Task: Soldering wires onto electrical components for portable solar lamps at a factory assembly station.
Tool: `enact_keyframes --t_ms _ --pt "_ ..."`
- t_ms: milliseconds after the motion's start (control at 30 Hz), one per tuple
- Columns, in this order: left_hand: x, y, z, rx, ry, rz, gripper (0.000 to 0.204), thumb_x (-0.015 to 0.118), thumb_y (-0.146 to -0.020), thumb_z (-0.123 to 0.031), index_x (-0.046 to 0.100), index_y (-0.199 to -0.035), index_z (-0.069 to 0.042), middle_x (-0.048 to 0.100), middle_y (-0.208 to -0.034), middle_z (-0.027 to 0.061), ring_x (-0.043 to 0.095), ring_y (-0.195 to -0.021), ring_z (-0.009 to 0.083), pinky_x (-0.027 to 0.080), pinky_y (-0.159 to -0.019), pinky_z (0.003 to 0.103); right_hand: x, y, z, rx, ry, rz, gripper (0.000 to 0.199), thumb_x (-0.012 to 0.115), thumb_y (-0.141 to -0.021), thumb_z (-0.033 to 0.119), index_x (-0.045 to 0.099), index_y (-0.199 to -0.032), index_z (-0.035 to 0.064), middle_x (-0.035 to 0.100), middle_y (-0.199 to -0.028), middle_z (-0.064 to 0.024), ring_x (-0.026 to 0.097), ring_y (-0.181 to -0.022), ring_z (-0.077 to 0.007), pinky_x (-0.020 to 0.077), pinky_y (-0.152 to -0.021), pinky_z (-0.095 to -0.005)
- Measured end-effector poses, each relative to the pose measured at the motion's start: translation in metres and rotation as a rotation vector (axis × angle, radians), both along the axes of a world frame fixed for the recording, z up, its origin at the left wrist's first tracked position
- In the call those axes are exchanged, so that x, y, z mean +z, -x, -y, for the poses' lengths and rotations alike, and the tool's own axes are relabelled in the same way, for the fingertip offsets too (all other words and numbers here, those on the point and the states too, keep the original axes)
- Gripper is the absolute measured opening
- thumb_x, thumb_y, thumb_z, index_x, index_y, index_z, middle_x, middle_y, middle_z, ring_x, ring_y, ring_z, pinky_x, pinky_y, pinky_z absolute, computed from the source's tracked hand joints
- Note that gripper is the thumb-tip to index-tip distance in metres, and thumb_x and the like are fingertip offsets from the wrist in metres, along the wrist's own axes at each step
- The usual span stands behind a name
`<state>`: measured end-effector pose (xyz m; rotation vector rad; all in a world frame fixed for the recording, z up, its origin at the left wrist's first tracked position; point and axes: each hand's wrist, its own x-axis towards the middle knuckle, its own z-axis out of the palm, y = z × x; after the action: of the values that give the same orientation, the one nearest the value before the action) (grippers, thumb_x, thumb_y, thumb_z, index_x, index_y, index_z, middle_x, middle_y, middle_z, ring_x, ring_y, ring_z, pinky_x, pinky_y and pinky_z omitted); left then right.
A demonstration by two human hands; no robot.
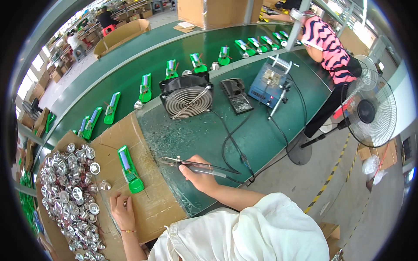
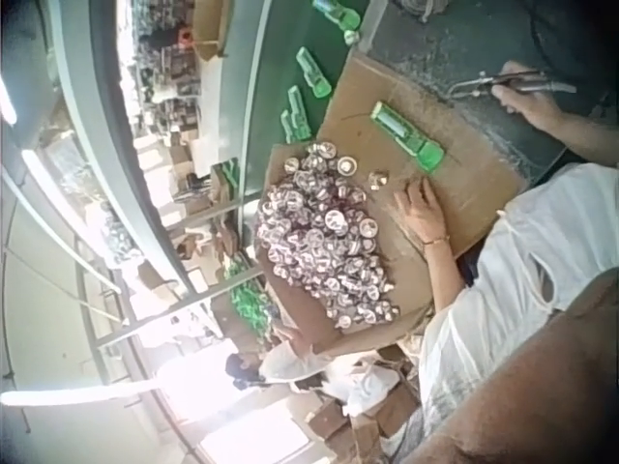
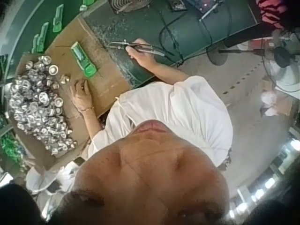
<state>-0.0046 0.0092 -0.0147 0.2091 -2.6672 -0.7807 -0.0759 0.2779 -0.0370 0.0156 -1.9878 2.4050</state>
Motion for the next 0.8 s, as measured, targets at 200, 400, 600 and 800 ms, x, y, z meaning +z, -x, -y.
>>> enact_keyframes --t_ms 200,400,600,800 --pt "0.027 -0.005 -0.003 0.365 0.413 0.256 0.038 0.066 -0.074 -0.026 0.052 -0.103 -0.005 0.054 -0.093 0.0188 0.053 -0.089 0.0336 0.044 -0.068 0.041 0.002 0.000 0.002 0.000 -0.005 -0.002 0.019 0.063 -0.083 0.017 0.051 -0.081 0.0030 0.058 -0.065 -0.0009 0.053 -0.056 -0.0047 0.0421 -0.049 -0.0211" --pt "0.003 0.015 -0.013 0.038 0.472 0.107 0.008 0.055 -0.078 -0.009 0.055 -0.084 -0.005 0.061 -0.077 0.0132 0.056 -0.074 0.0316 0.042 -0.070 0.043 -0.006 0.002 0.000 -0.015 -0.078 -0.005 0.019 0.064 -0.082 0.017 0.051 -0.081 0.0035 0.056 -0.060 -0.0002 0.051 -0.053 -0.0046 0.0395 -0.047 -0.0222" --pt "0.009 0.022 0.022 0.071 -0.095 0.078 0.033 0.057 -0.076 0.001 0.056 -0.110 0.002 0.058 -0.073 0.0116 0.054 -0.059 0.0213 0.044 -0.056 0.032 -0.006 0.001 -0.002 -0.028 -0.071 -0.043 0.019 0.065 -0.081 0.018 0.051 -0.081 0.0038 0.056 -0.059 -0.0007 0.051 -0.053 -0.0048 0.0391 -0.047 -0.0230" --pt "0.020 0.061 0.025 0.061 -0.149 0.145 0.019 0.061 -0.081 -0.013 0.063 -0.078 0.005 0.058 -0.058 0.0042 0.050 -0.051 0.0096 0.039 -0.048 0.025 -0.008 0.002 0.001 -0.028 -0.094 -0.051 0.020 0.065 -0.080 0.018 0.052 -0.080 0.0036 0.057 -0.060 -0.0014 0.052 -0.053 -0.0061 0.0403 -0.048 -0.0244"
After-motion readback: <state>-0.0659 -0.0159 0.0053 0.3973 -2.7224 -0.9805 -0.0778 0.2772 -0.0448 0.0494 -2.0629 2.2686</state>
